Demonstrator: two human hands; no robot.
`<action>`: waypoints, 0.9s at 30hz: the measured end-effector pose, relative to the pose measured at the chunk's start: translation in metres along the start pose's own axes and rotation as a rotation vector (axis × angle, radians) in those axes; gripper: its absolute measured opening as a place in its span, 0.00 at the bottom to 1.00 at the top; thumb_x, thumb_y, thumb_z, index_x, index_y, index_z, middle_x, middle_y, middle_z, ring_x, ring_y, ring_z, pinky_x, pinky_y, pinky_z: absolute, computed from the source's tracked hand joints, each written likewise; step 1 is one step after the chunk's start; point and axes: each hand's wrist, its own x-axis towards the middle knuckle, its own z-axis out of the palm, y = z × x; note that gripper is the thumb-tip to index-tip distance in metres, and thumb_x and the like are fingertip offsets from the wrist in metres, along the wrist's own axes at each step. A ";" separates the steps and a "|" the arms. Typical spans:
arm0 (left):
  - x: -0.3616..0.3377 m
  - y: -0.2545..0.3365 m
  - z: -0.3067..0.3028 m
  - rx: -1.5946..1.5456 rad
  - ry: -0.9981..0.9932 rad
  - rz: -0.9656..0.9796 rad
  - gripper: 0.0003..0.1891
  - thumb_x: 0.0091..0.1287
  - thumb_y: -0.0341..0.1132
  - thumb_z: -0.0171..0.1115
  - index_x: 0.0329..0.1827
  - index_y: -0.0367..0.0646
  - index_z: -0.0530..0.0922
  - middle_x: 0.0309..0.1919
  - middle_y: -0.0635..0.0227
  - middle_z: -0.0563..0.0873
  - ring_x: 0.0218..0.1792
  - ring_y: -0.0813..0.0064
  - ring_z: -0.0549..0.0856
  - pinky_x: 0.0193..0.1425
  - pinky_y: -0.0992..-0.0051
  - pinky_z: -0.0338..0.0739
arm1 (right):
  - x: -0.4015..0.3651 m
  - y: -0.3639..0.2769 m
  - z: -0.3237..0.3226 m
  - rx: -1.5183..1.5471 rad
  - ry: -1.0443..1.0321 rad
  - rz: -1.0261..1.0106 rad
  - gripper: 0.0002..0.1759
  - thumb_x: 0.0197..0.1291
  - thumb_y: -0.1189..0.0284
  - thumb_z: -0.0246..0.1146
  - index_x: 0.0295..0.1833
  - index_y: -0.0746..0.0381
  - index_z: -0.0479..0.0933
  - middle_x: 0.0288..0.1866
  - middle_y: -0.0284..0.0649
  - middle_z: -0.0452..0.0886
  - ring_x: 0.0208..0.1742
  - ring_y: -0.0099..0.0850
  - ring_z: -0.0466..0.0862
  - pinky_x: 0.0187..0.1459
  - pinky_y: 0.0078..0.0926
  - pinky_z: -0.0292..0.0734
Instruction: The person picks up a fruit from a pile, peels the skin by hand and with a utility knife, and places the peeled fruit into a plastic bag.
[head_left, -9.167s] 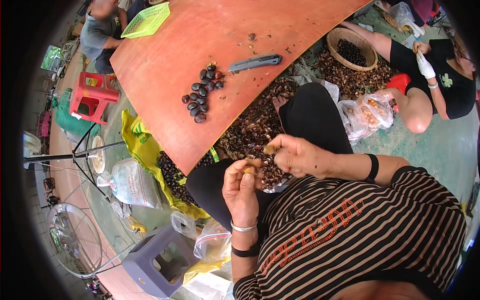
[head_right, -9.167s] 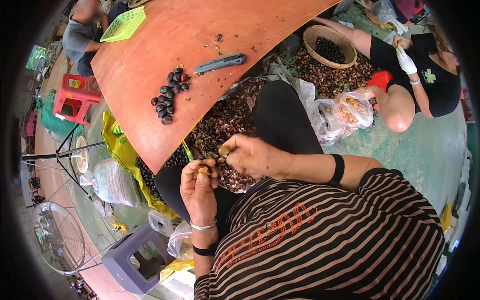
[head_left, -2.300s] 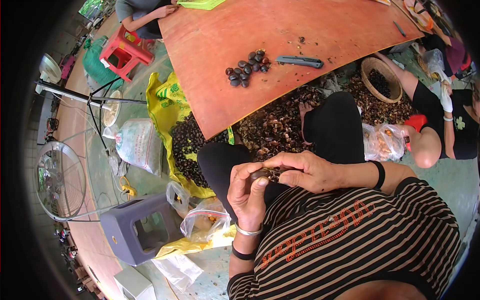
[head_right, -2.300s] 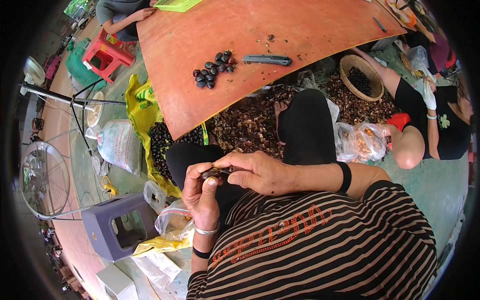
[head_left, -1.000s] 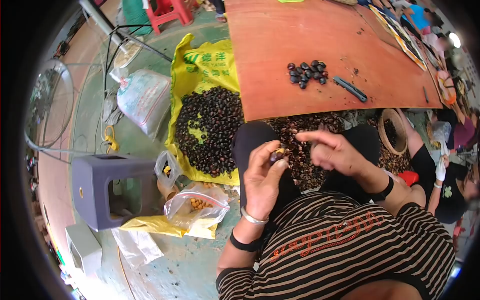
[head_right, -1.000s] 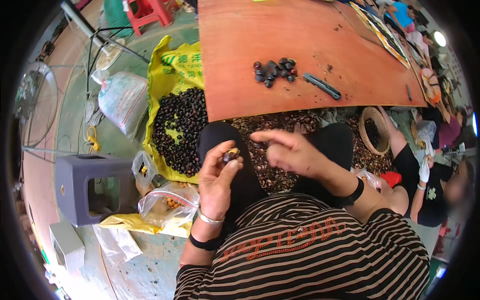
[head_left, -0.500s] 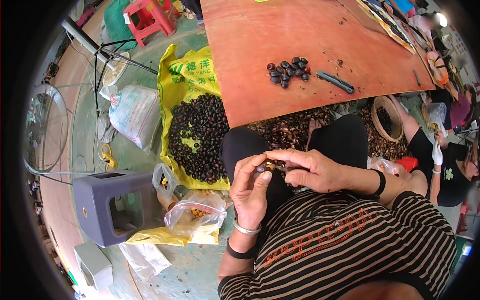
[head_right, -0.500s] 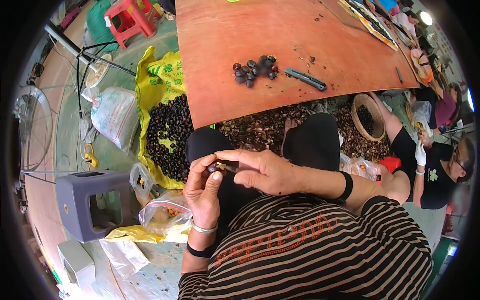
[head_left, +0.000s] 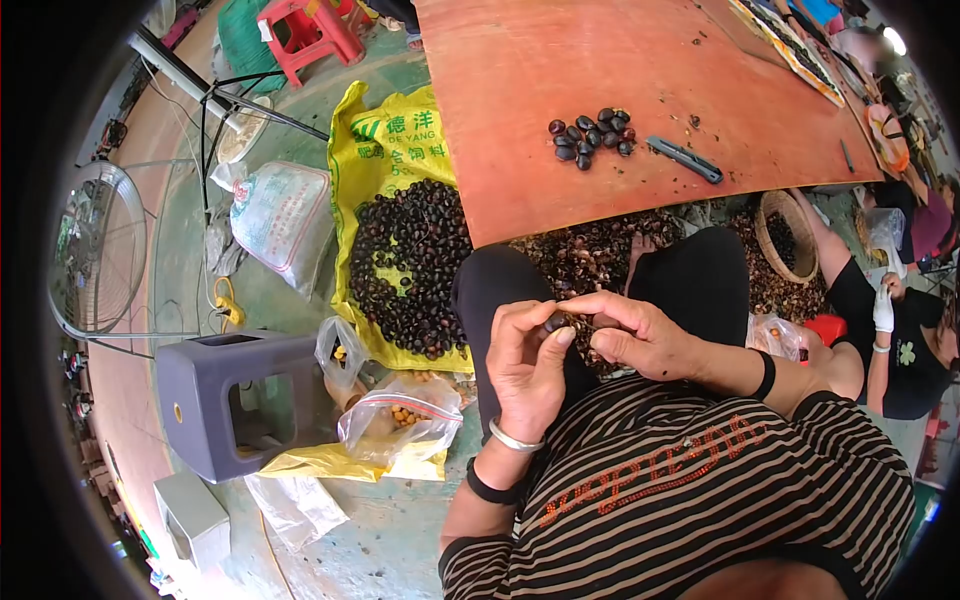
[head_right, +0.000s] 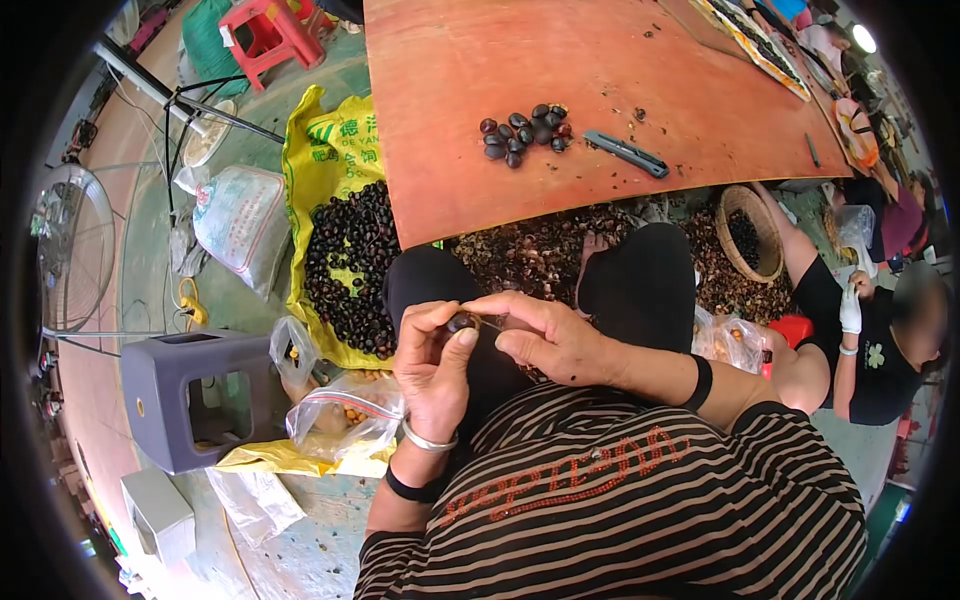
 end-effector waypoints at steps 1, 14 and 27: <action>0.000 -0.002 0.002 0.069 -0.006 0.029 0.13 0.58 0.17 0.61 0.46 0.37 0.75 0.43 0.67 0.74 0.40 0.81 0.76 0.45 0.82 0.73 | 0.000 0.004 0.002 0.047 0.036 -0.005 0.24 0.64 0.75 0.52 0.66 0.59 0.63 0.31 0.30 0.74 0.30 0.16 0.71 0.35 0.18 0.70; 0.005 -0.015 0.011 -0.060 -0.065 -0.149 0.12 0.60 0.18 0.60 0.45 0.38 0.74 0.42 0.69 0.74 0.40 0.83 0.75 0.45 0.84 0.73 | -0.006 0.024 0.011 0.020 0.289 -0.077 0.21 0.65 0.77 0.50 0.64 0.65 0.66 0.50 0.34 0.74 0.46 0.17 0.73 0.49 0.17 0.70; 0.003 -0.004 0.001 0.082 -0.211 -0.275 0.08 0.62 0.22 0.60 0.44 0.37 0.75 0.35 0.72 0.79 0.34 0.86 0.77 0.40 0.84 0.74 | 0.001 0.040 -0.001 -0.096 0.377 0.031 0.19 0.66 0.72 0.52 0.61 0.61 0.67 0.33 0.31 0.72 0.29 0.13 0.68 0.30 0.13 0.67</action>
